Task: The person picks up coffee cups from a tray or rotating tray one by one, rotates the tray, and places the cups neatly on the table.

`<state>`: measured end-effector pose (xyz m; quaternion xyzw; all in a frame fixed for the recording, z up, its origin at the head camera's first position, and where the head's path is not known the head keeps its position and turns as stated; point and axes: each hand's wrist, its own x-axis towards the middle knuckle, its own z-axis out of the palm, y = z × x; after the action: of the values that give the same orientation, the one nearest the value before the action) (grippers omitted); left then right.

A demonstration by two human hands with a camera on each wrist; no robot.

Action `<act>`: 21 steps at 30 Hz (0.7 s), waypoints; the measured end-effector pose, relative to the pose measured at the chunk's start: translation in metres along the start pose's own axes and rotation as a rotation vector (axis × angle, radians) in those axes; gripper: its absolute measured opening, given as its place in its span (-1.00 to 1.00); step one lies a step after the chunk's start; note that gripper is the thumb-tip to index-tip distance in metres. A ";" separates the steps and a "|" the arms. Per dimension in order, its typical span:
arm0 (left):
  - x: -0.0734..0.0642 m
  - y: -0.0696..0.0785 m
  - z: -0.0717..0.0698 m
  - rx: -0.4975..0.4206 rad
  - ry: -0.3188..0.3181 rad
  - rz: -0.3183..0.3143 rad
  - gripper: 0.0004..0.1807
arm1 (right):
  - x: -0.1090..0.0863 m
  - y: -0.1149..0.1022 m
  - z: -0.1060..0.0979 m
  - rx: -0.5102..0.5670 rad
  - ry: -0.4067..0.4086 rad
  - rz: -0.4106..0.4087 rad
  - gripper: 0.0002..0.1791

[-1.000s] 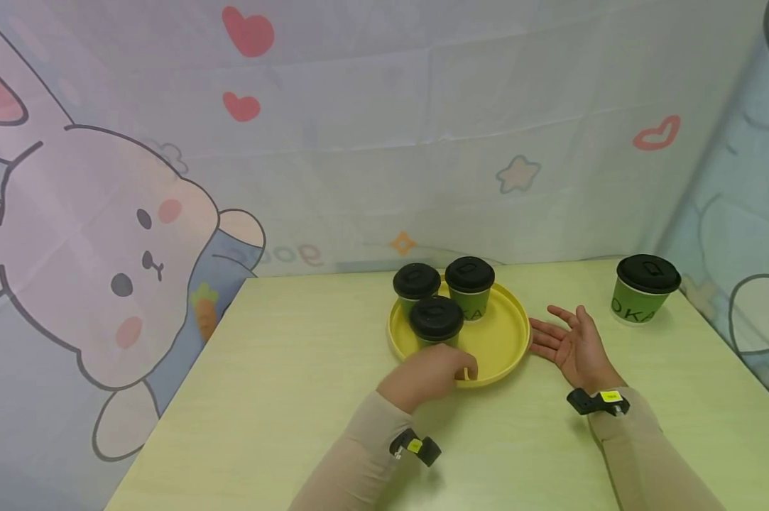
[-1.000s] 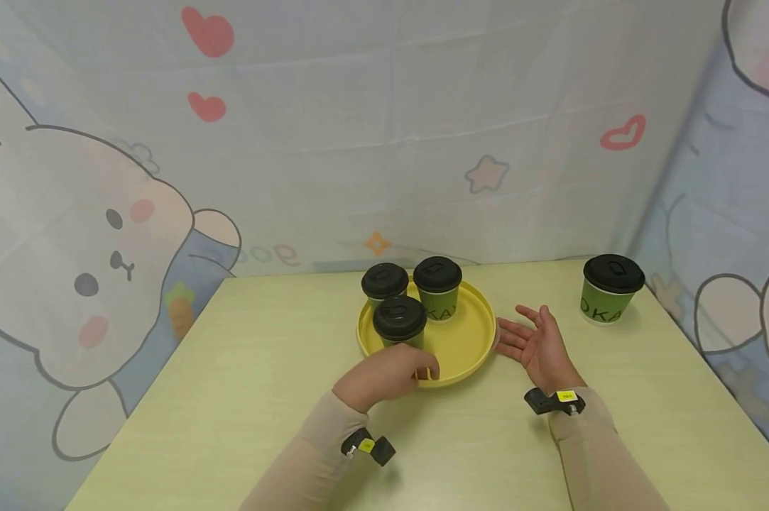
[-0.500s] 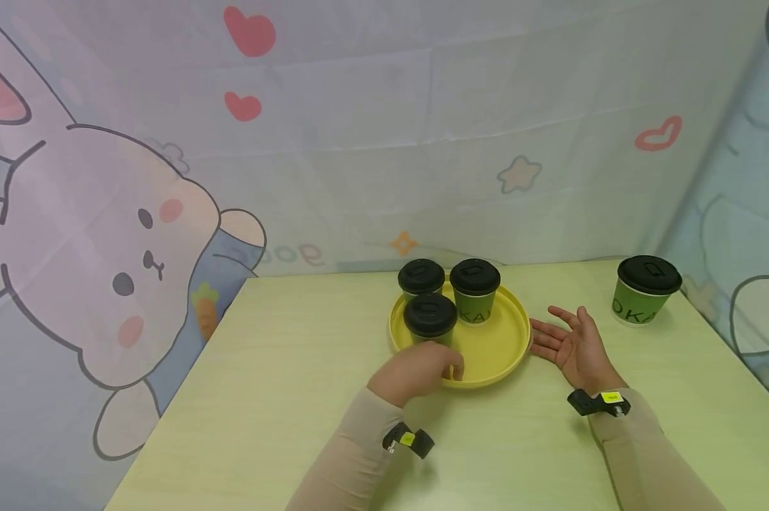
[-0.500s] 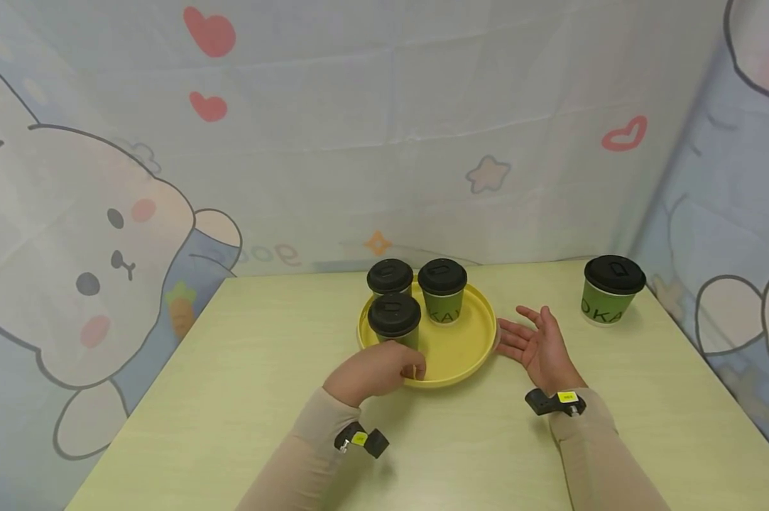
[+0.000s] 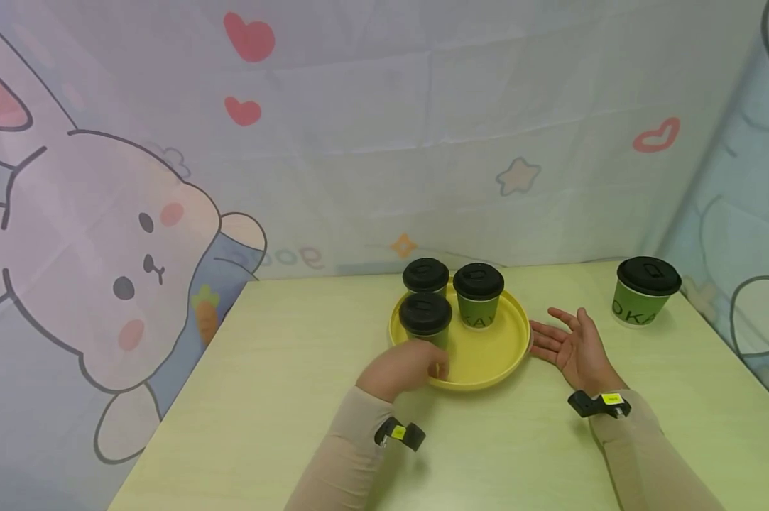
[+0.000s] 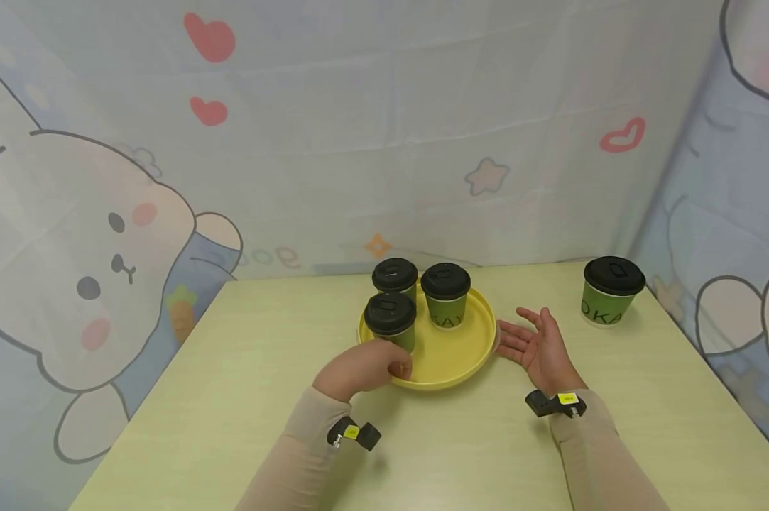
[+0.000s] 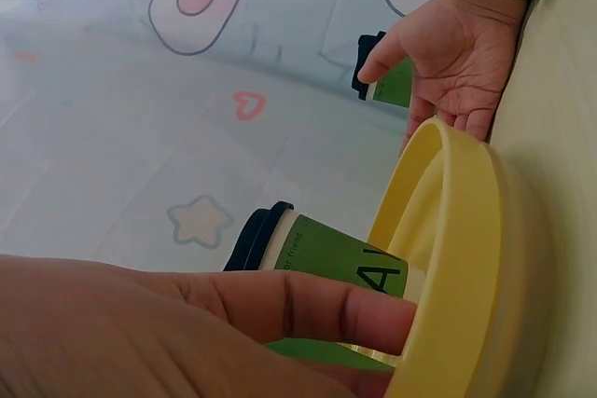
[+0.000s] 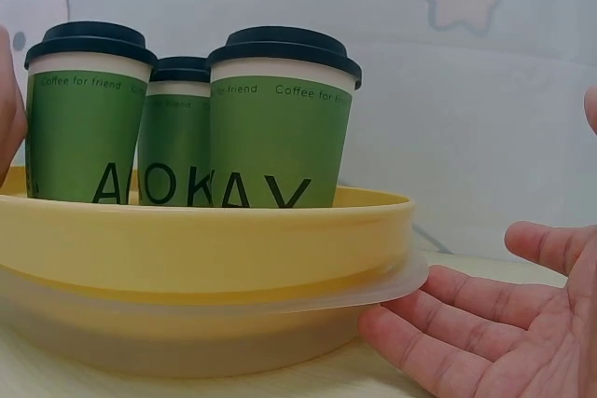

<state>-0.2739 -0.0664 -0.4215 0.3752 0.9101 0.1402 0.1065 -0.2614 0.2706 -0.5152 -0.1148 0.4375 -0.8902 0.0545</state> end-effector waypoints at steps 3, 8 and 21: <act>0.000 -0.004 0.000 -0.017 0.003 -0.019 -0.63 | 0.001 0.001 -0.003 -0.007 0.014 0.005 -0.43; 0.000 -0.007 -0.002 -0.019 0.024 -0.008 -0.71 | 0.002 0.002 -0.006 -0.020 0.026 0.008 -0.42; -0.018 -0.041 -0.031 -0.175 -0.032 0.074 -0.51 | 0.002 0.002 -0.005 -0.013 0.023 0.009 -0.43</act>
<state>-0.2969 -0.1123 -0.4048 0.4001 0.8779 0.2171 0.1484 -0.2647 0.2728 -0.5192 -0.1030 0.4443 -0.8884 0.0525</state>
